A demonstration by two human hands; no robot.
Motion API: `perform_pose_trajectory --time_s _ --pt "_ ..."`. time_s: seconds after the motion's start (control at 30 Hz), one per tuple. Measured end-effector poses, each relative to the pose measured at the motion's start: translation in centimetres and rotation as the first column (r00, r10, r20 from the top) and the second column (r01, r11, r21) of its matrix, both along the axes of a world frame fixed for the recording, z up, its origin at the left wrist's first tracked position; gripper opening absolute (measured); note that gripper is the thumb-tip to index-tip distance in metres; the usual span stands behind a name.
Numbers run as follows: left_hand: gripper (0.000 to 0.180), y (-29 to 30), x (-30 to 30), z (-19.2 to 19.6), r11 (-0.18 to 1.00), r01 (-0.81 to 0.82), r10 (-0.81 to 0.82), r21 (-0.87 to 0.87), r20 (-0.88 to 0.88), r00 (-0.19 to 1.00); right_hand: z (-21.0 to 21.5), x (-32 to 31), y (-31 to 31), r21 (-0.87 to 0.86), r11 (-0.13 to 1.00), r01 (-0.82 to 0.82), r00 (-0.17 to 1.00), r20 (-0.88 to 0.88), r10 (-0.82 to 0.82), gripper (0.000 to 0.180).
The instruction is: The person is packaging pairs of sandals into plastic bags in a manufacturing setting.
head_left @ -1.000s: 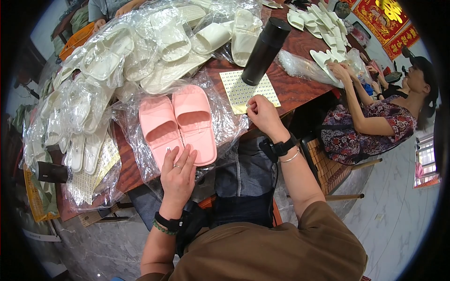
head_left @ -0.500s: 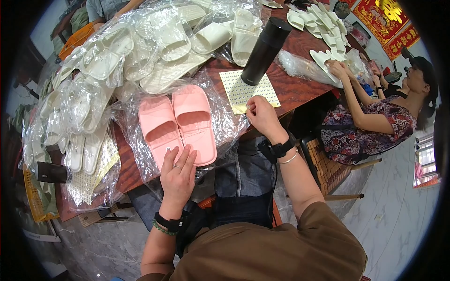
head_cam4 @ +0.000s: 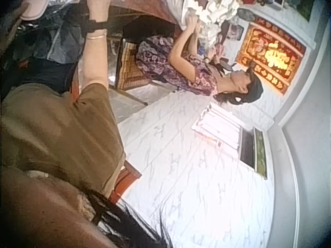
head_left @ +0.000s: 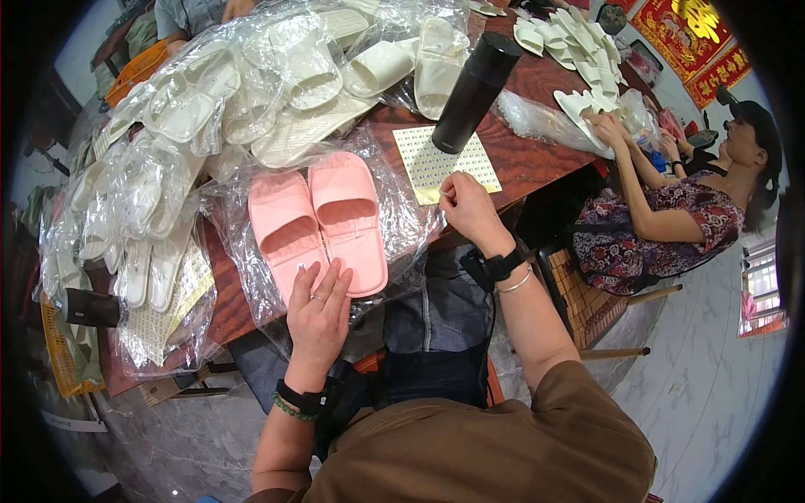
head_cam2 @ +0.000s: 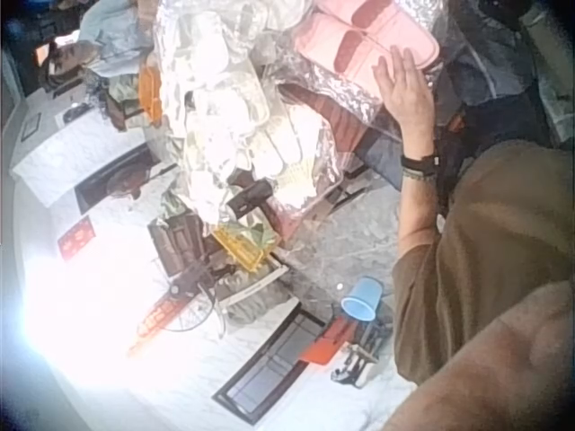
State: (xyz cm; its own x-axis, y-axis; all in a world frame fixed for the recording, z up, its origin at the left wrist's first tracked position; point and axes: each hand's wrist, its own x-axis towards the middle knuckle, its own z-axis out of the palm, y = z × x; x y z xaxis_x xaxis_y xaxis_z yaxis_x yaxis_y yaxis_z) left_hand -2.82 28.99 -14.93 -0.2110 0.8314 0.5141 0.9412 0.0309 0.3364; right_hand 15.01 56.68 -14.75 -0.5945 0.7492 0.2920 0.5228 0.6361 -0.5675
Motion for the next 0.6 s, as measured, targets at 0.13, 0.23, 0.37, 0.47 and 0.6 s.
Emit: perform_pose_trajectory --time_s 0.13,0.23,0.37,0.47,0.6 --pt "0.041 0.0 0.0 -0.1 1.0 -0.003 0.003 0.0 0.002 1.0 0.1 -0.1 -0.4 0.018 0.999 0.048 0.998 -0.042 -0.047 0.021" --pt "0.042 0.0 0.0 -0.1 1.0 -0.001 0.001 0.007 0.011 1.0 0.2 -0.2 -0.4 0.024 0.999 0.033 0.999 -0.021 -0.033 0.023" --pt "0.042 0.0 -0.1 -0.1 1.0 0.005 -0.005 0.015 0.009 1.0 0.7 -0.1 0.2 -0.038 0.998 0.04 0.999 0.007 -0.04 0.021" --pt "0.043 0.0 -0.1 -0.1 1.0 0.01 -0.011 0.015 0.01 1.0 0.8 0.0 1.1 -0.014 0.998 0.059 0.998 0.035 -0.059 0.016" --pt "0.043 0.0 -0.1 0.0 1.0 0.006 -0.006 0.012 0.019 1.0 0.9 0.3 1.9 -0.063 0.998 0.023 0.999 0.039 -0.02 0.01"
